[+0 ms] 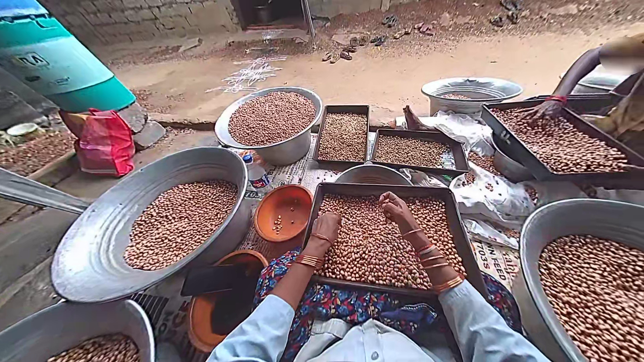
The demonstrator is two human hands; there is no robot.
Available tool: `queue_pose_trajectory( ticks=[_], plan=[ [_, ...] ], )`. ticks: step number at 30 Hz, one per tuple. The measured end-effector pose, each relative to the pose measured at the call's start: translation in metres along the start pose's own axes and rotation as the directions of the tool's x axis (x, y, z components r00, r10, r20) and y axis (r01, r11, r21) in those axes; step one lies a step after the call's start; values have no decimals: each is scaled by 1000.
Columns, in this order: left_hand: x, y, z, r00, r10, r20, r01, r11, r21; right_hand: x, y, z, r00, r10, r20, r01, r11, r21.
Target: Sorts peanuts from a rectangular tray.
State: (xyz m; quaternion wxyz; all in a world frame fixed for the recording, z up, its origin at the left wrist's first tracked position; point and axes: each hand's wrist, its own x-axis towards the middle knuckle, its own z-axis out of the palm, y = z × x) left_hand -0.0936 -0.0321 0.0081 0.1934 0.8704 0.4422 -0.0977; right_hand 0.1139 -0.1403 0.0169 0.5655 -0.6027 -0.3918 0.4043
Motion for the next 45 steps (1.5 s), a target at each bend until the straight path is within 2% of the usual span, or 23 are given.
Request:
queue_pose_trajectory(
  ticks=[1,3,5,7,9,12,13,15,17,19,20,21,23,25,26,29,32,36,38,40,41,43,45],
  plan=[
    [-1,1,0,1000,-3,4,3,1000,9,-1,-1,-4,1000,9,-3,-9,999,-34],
    [-3,4,-1,1000,-16,21,16,999,32,-7,-6,-5,997,56,58,-40,967,-254],
    [-4,6,-1,998,-35,45,33,999,42,-10,-8,3,978,119,173,6,809,-588],
    [-4,5,0,998,-36,53,34,998,47,-16,-7,17,948,184,260,101,601,-793],
    [-4,4,1,998,-24,66,19,998,62,-20,-3,30,927,238,289,153,463,-873],
    [-4,2,2,997,-11,78,4,997,78,-22,1,37,911,301,283,152,394,-906],
    [-5,0,1,998,-7,70,4,999,44,-20,2,34,909,304,286,147,409,-900],
    [-7,-11,-5,1000,2,1,-2,988,-151,-13,3,21,924,254,286,126,505,-854],
    [-9,-28,-10,993,30,-116,-81,884,-461,-11,1,0,957,138,256,84,711,-698],
    [-16,-41,-8,978,87,-188,-197,680,-706,-14,0,-17,986,54,157,-3,951,-310],
    [-22,-43,-8,979,116,-166,-201,643,-739,-17,0,-22,994,47,99,-39,996,-75],
    [-29,-41,-8,983,143,-116,-183,679,-711,-18,-2,-25,998,55,42,-58,995,82],
    [-38,-33,-5,985,172,-16,-155,838,-524,-21,-5,-28,998,57,-16,-54,990,133],
    [-45,-21,0,987,151,58,-125,938,-322,-23,-8,-25,997,74,22,-73,995,-62],
    [-48,-15,3,987,135,85,-108,959,-263,-24,-10,-21,992,106,66,-87,968,-236],
    [-50,-6,11,988,119,95,-96,972,-214,-28,-15,0,956,220,192,-32,733,-680],
    [-49,-11,3,990,109,87,-91,978,-190,-34,-17,25,937,269,221,51,522,-851],
    [-53,-35,-48,985,-95,-147,74,987,-140,-37,-10,40,931,293,216,93,381,-920],
    [-54,-47,-68,929,-158,-336,141,987,-74,-38,-6,44,930,295,220,115,336,-935],
    [-51,-53,-74,883,-139,-448,122,990,-66,-38,-6,46,931,287,225,129,318,-939],
    [-49,-49,-74,900,-123,-419,96,992,-85,-39,-6,47,932,284,226,132,316,-940],
    [-40,-38,-64,962,-61,-265,34,994,-104,-40,-8,48,932,285,226,131,318,-939],
    [-25,-26,-45,992,-15,-122,8,998,-59,-41,-9,48,924,307,229,129,315,-940]
  ],
)
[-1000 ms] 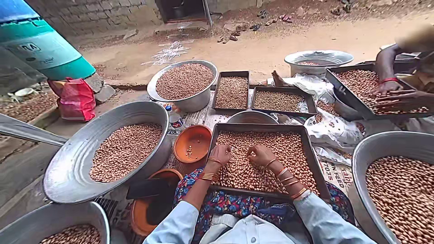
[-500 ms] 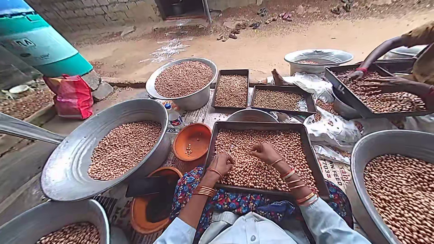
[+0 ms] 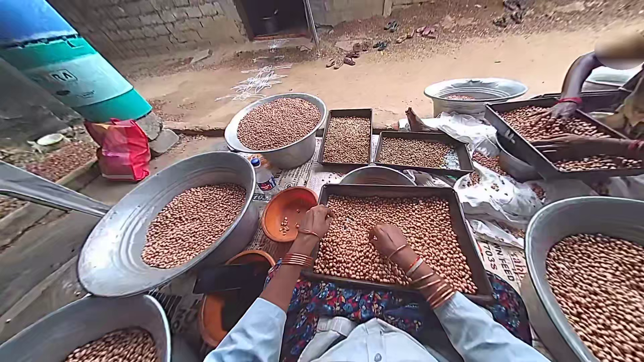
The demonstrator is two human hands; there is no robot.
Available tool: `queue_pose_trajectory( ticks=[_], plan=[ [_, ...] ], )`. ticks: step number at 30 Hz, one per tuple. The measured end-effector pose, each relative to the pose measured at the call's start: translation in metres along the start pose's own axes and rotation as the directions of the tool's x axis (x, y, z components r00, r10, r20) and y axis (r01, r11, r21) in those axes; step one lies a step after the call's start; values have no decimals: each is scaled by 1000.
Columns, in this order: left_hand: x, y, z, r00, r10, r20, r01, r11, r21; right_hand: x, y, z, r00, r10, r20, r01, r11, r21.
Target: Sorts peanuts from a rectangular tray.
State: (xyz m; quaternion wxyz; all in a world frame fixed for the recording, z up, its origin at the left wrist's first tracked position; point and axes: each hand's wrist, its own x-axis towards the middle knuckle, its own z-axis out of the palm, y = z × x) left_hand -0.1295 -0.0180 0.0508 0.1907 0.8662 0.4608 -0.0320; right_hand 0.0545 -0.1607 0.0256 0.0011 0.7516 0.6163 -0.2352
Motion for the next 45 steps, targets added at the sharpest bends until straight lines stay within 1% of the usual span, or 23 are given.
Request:
queue_pose_trajectory(
  ticks=[5,8,9,10,11,12,13,14,15,16,17,18,20,21,22,24,26,28,32,37,41,43,45],
  plan=[
    [18,12,42,998,21,58,-30,987,157,0,9,3,1000,-8,13,7,998,66],
    [22,16,47,997,10,76,-26,977,211,7,30,-2,998,-52,-36,62,924,377],
    [21,18,47,996,-5,83,-14,973,228,8,37,-4,994,-60,-86,99,820,563],
    [20,20,45,995,-25,98,0,971,240,8,43,-5,988,-52,-144,145,628,764],
    [20,22,44,993,-42,113,13,968,249,8,46,-7,984,-30,-175,174,371,912],
    [19,23,43,990,-58,130,23,967,253,7,48,-11,986,2,-168,166,136,977],
    [18,25,42,987,-70,142,32,967,254,6,47,-16,989,48,-138,139,-15,990],
    [17,26,41,985,-83,153,43,967,251,5,46,-20,991,88,-104,111,-82,990],
    [16,28,40,981,-98,167,54,966,251,6,45,-22,991,98,-87,94,-73,993],
    [15,29,39,978,-111,177,63,965,256,9,45,-21,993,79,-91,91,2,996],
    [14,30,40,975,-122,183,71,961,266,14,45,-19,994,49,-101,94,132,987],
    [12,31,40,973,-135,189,79,958,274,19,42,-18,994,24,-110,97,322,942],
    [11,30,41,971,-143,194,86,957,277,28,33,-20,996,-9,-87,65,751,657],
    [11,27,42,974,-132,186,82,964,254,32,26,-21,998,-10,-64,40,878,477],
    [11,22,42,981,-107,161,75,979,190,34,18,-21,999,0,-49,17,942,334],
    [14,13,35,994,-61,85,66,997,-51,38,8,-15,998,13,-68,-3,987,158],
    [19,8,29,997,-74,9,74,959,-275,41,4,-7,997,0,-73,5,997,74],
    [23,13,28,997,-76,-24,63,935,-350,42,1,-3,998,-19,-67,22,999,43],
    [29,40,42,992,47,119,-31,991,-130,39,0,-2,998,-24,-60,27,999,47],
    [27,64,58,985,12,172,-26,996,80,35,7,4,996,-45,-73,50,997,58],
    [22,64,57,979,3,206,-23,995,96,37,3,4,999,-12,-43,15,999,52],
    [22,50,44,987,-8,163,2,999,36,37,4,4,999,-15,-43,18,998,56],
    [18,30,23,997,-72,8,71,997,22,39,8,8,998,-21,-53,24,998,59]
  ],
)
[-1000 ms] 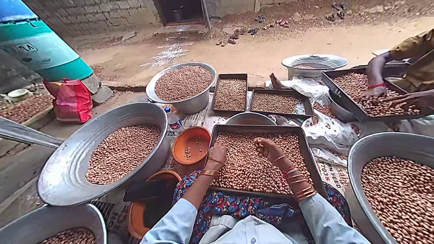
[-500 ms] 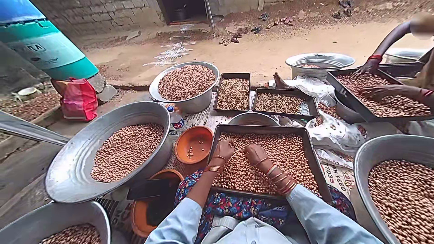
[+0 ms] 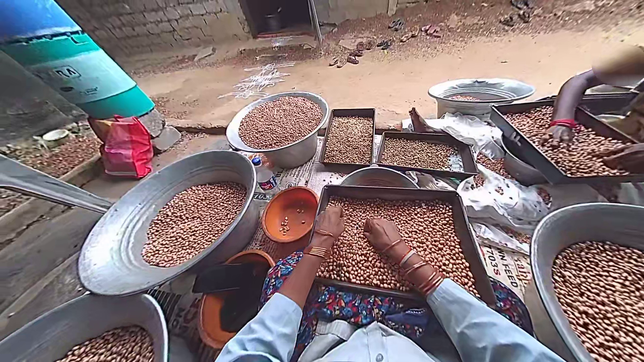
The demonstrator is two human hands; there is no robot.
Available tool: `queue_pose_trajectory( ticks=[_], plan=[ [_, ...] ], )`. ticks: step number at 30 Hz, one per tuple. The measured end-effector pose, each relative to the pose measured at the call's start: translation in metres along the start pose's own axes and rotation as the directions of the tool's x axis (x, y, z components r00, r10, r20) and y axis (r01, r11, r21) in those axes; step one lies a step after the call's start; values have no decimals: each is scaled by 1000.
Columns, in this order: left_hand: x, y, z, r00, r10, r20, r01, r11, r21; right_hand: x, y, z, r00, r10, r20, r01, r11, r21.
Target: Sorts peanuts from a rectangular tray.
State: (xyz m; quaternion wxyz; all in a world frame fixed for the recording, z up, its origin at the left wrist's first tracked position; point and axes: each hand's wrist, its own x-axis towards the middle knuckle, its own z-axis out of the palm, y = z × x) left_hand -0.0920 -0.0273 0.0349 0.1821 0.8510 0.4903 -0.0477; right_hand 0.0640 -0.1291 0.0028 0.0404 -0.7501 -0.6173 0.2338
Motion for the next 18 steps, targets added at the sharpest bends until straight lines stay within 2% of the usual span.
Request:
queue_pose_trajectory(
  ticks=[2,4,6,8,9,11,13,15,16,17,18],
  plan=[
    [-7,-22,-21,974,-72,-216,78,997,23,0,3,1,1000,12,4,-12,1000,13],
    [-16,-38,-34,935,-97,-340,116,992,38,0,2,-2,999,29,17,-29,999,19],
    [-25,-42,-35,955,-80,-287,86,996,11,2,1,-4,999,44,28,-45,999,29],
    [-32,-37,-28,992,-60,-108,59,998,-16,5,4,-4,998,53,34,-55,996,69],
    [-35,-33,-22,997,-67,-30,67,998,-4,6,7,-4,998,57,35,-61,992,110],
    [-37,-31,-7,995,-93,28,91,994,66,8,17,-6,998,54,25,-58,963,265],
    [-36,-31,5,995,-96,10,94,986,136,6,27,-8,999,50,-7,-39,859,510],
    [-36,-31,11,997,-73,-1,72,982,173,1,30,-6,995,75,-59,-5,654,757],
    [-36,-32,12,998,-61,-9,61,981,184,-1,29,-7,994,83,-77,16,569,822],
    [-36,-32,13,999,-51,-15,53,980,190,-2,25,-8,993,80,-89,32,541,840],
    [-35,-33,13,999,-42,-20,46,980,195,-5,19,-11,995,58,-79,32,569,822]
  ],
)
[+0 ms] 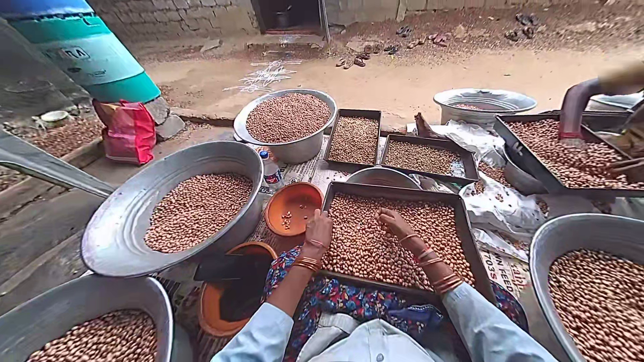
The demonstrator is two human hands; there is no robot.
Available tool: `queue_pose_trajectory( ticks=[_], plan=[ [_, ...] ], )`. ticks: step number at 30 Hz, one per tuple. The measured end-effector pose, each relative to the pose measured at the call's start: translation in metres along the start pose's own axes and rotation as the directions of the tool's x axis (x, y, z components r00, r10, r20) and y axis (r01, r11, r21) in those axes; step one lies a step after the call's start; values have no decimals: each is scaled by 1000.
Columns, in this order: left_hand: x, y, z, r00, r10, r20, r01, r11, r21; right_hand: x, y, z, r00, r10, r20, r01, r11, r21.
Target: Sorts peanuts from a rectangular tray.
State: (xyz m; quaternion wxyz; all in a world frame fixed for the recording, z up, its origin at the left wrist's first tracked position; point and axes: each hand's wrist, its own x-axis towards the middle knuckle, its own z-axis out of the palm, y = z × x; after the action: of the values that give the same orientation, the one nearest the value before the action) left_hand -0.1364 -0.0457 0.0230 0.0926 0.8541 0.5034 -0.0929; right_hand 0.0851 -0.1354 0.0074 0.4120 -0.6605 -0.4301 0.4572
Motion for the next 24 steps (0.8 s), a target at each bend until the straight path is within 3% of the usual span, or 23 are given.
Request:
queue_pose_trajectory(
  ticks=[2,4,7,11,14,17,19,21,22,24],
  plan=[
    [3,0,3,1000,15,-3,-15,1000,25,-5,-13,12,996,-9,89,27,980,-198],
    [5,-2,5,1000,25,8,-25,999,25,-9,-24,31,983,-27,180,106,888,-448],
    [-1,-16,-3,1000,26,-13,-28,985,-169,-17,-30,63,968,-57,244,212,705,-676],
    [-22,-43,-8,991,27,-130,-102,784,-613,-21,-23,81,966,-32,258,222,619,-754],
    [-41,-43,1,982,189,2,-155,807,-569,-19,-21,76,967,-18,254,204,650,-732],
    [-57,-25,13,968,221,119,-152,894,-422,-18,-17,58,976,-55,209,166,811,-561],
    [-60,-17,19,972,193,134,-131,919,-372,-20,-8,45,987,-78,138,104,975,-194],
    [-60,-12,21,974,173,148,-114,933,-342,-26,-1,39,994,-47,103,16,959,282],
    [-59,-10,20,973,168,160,-108,938,-331,-29,1,37,995,-18,94,-22,914,406],
    [-58,-11,17,974,175,143,-113,925,-363,-36,-1,34,995,31,90,-69,887,456]
  ],
)
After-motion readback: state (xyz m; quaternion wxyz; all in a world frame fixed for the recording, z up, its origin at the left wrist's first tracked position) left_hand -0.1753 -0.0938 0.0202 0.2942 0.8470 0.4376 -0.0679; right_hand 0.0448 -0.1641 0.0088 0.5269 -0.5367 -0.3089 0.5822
